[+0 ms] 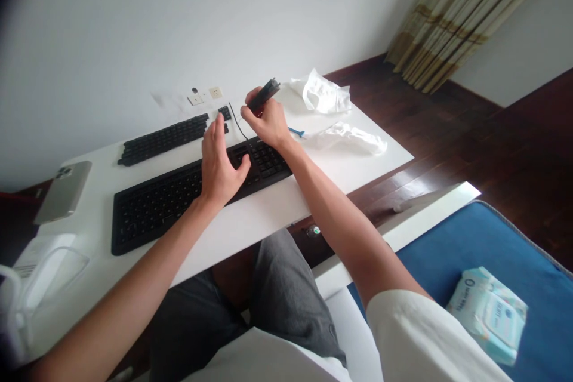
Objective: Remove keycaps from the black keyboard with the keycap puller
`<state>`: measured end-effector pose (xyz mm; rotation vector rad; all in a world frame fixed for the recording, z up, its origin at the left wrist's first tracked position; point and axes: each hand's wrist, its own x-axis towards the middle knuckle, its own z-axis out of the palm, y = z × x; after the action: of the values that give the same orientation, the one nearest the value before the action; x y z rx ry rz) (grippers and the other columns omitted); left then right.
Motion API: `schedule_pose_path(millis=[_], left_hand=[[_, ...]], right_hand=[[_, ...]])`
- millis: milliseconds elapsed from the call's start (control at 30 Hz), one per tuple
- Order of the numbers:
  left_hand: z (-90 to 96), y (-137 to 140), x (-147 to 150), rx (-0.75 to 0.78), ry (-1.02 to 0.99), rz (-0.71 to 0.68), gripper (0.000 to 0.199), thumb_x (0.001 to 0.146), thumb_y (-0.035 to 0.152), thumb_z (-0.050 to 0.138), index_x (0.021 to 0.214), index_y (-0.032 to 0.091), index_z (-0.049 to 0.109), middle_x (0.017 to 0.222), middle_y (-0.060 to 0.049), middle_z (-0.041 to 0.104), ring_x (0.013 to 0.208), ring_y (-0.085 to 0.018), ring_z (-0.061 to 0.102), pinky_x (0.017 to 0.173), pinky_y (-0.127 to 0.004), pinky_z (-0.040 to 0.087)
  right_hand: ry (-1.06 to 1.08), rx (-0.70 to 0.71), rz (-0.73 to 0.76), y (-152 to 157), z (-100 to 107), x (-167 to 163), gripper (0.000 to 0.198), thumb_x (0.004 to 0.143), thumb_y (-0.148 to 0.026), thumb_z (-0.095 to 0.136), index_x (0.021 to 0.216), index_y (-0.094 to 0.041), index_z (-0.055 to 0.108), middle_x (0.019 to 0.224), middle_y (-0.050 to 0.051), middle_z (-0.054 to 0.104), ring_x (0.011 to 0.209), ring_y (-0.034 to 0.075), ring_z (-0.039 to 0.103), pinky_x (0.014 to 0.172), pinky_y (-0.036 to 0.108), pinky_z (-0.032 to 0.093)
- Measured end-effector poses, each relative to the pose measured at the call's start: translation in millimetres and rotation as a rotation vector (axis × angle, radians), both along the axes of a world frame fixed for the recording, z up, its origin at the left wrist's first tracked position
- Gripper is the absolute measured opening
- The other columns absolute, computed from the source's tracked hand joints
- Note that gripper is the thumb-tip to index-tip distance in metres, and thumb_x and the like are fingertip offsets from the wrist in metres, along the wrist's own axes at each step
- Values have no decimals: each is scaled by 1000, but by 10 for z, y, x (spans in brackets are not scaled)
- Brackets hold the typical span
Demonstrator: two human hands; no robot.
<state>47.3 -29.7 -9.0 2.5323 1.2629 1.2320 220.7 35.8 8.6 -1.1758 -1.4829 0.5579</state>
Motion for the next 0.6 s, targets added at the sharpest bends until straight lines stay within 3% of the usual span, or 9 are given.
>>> schedule_pose_path(millis=[200,267,367,433,533,567,600], left_hand=[[-90,136,-76,-44,-64,4,84,99,38,62,166,16,17,155,-23,49,135,-34,57,111,-50,51],[-87,111,-78,-66,-102,-15,75,103,43,57,164,15,23,153,-24,51,126,-31,64,103,-44,57],[-68,72,-65,-58,-177,-34,60,108,51,44,156,15,38,147,-23,58,130,-30,64,103,-40,57],[-55,44,-66,-62,-202,-28,56,109,54,37,151,16,44,137,-20,65,128,-29,66,102,-40,57],[-39,-36,-77,-110,-224,18,53,110,54,35,144,15,49,121,-16,73,103,-26,75,89,-37,60],[-34,-81,-73,-120,-232,24,51,111,52,35,141,14,51,117,-15,74,96,-24,75,85,-35,60],[-29,-137,-60,-130,-228,3,49,111,50,36,138,14,53,113,-14,74,93,-23,75,82,-33,60]], right_hand=[[-43,-28,220,-117,78,-85,47,91,-66,67,85,-20,60,73,-1,59,67,14,50,62,27,43],[-82,-44,295,-171,92,-187,52,89,-70,67,83,-19,61,70,-2,56,66,13,48,62,26,40],[-84,-61,341,-340,181,-314,54,90,-73,64,86,-18,63,70,-2,57,68,13,51,64,26,39],[-72,-100,294,-610,320,-280,51,91,-69,66,92,-19,65,73,0,61,70,15,54,66,26,41],[21,-266,175,-1326,503,4,41,90,-60,73,104,-22,69,75,1,65,67,16,57,60,26,42],[65,-374,220,-1614,485,130,36,91,-57,72,101,-23,70,73,1,65,63,15,56,57,26,41],[87,-533,368,-1897,397,250,32,93,-54,71,97,-23,71,72,1,66,61,15,56,55,26,42]])
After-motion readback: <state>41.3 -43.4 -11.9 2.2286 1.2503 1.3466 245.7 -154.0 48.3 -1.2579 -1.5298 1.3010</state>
